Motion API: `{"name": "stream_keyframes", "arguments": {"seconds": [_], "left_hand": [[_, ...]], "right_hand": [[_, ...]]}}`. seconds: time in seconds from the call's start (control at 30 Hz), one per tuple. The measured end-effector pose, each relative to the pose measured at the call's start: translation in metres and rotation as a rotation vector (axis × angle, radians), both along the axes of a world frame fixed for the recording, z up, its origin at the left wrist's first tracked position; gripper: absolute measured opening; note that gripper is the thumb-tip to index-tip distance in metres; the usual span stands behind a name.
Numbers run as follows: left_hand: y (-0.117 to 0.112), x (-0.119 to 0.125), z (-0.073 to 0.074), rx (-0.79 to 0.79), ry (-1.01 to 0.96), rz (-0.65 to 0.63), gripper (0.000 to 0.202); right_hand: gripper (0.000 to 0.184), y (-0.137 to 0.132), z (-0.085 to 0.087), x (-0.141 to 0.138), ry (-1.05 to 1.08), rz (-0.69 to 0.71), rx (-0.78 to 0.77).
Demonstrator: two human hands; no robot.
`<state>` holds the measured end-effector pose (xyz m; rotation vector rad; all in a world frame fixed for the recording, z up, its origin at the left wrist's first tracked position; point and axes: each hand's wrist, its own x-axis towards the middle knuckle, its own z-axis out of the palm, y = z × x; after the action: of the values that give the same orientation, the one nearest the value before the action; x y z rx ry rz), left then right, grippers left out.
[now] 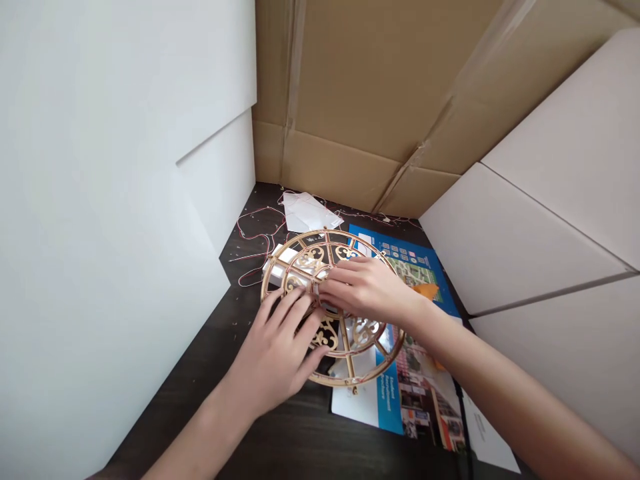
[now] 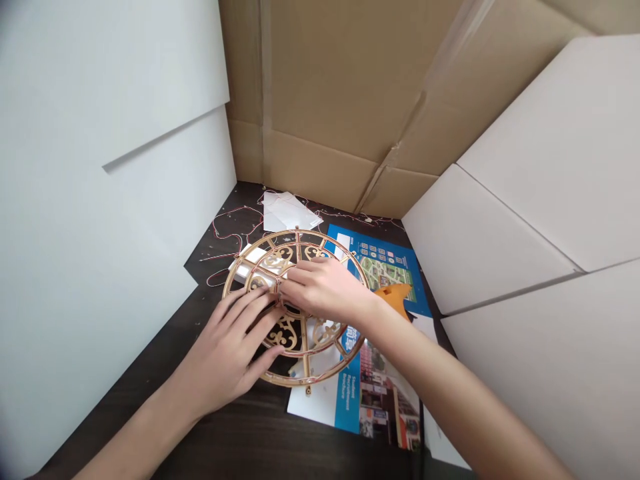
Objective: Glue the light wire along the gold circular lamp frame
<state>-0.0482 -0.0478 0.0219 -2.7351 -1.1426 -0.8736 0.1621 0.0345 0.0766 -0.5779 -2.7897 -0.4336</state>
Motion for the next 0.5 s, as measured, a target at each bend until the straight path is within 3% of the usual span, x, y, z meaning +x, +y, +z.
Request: {"name": "stream_keyframes", "arguments": {"seconds": [0.3,0.5], "left_hand": [[0.0007,0.0027,-0.0004,0.08,0.064,-0.005,0.043],[0.0003,0.004,0.0004,0.038,0.031,0.002,0.04]], "right_hand": [[0.027,-0.0038,-0.0012,0.0052,0.054,-0.029,-0.073],[0.028,-0.0034,-0.003,0.0016,0.056,-0.04,-0.115]]}}
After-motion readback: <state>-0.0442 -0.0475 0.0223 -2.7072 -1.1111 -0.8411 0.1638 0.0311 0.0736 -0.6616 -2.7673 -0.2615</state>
